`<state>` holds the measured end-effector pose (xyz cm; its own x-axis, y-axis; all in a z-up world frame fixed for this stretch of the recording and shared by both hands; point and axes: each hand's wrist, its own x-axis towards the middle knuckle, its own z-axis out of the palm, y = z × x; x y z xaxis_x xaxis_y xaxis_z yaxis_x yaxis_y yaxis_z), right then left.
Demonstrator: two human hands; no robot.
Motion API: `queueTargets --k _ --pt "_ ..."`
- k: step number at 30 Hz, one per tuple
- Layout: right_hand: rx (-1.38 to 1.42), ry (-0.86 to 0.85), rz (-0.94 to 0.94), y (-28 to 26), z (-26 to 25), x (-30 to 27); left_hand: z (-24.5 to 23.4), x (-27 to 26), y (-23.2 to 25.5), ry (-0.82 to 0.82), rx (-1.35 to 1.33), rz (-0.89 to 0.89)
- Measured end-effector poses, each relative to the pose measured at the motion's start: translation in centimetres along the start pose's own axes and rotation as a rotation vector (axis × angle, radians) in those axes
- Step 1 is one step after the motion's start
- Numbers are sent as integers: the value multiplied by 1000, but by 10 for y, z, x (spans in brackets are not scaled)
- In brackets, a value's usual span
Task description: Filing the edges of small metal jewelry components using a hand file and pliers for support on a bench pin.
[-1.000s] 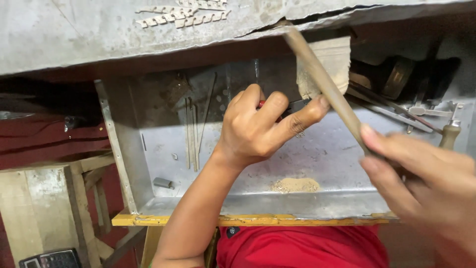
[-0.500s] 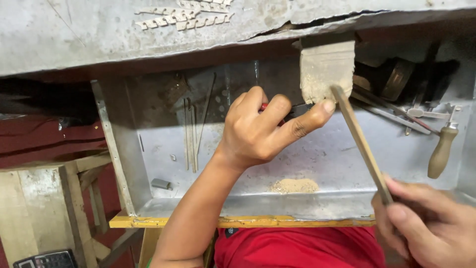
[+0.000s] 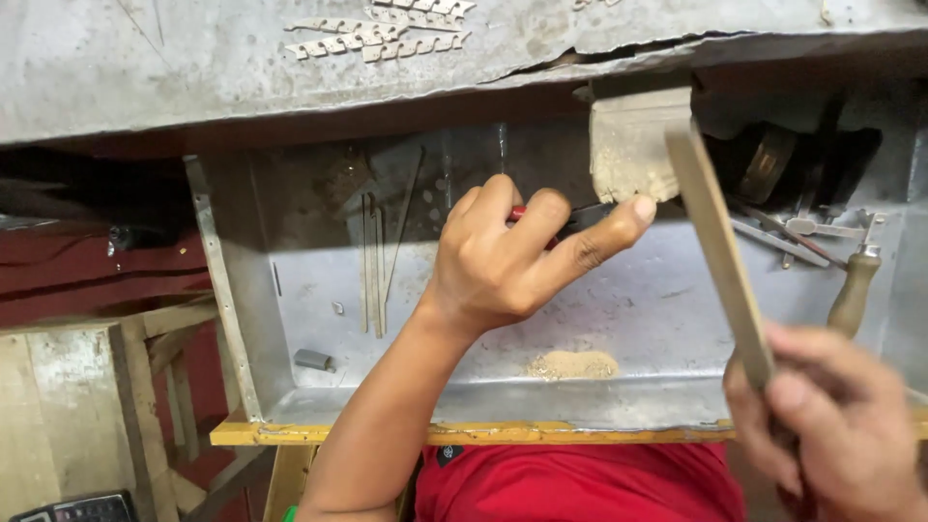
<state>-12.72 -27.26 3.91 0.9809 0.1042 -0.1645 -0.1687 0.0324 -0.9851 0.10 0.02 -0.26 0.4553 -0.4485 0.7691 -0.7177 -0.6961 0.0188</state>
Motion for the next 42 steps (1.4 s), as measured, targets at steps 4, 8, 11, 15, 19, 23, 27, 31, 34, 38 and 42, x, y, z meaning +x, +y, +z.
queueTargets --k 4,8,11,15,19,23,27,31,34,38,42 --pt "90 -71 -49 7 2 -15 -2 0 0 -16 -8 -13" --pt "-787 54 -241 -13 6 17 -13 6 4 -62 24 -13" --pt "-960 -93 -640 -45 22 62 -25 20 10 -35 51 -50" --pt "-935 -58 -659 -40 18 75 -26 4 19 -81 15 -94" --pt "-531 65 -458 -23 36 87 -29 -3 31 -118 -536 -334" --pt "-264 37 -343 -2 37 86 -33 3 41 -181 -1072 -541" --pt "-93 45 -359 6 33 86 -36 9 40 -233 -1178 -621" --pt "-107 30 -367 5 32 87 -37 10 39 -292 -1249 -632" --pt "-93 36 -384 6 35 87 -34 8 43 -275 -1269 -633" --pt "-29 49 -418 11 40 89 -26 4 49 -197 -1248 -601" --pt "36 74 -445 18 44 89 -25 2 53 -168 -1240 -601"
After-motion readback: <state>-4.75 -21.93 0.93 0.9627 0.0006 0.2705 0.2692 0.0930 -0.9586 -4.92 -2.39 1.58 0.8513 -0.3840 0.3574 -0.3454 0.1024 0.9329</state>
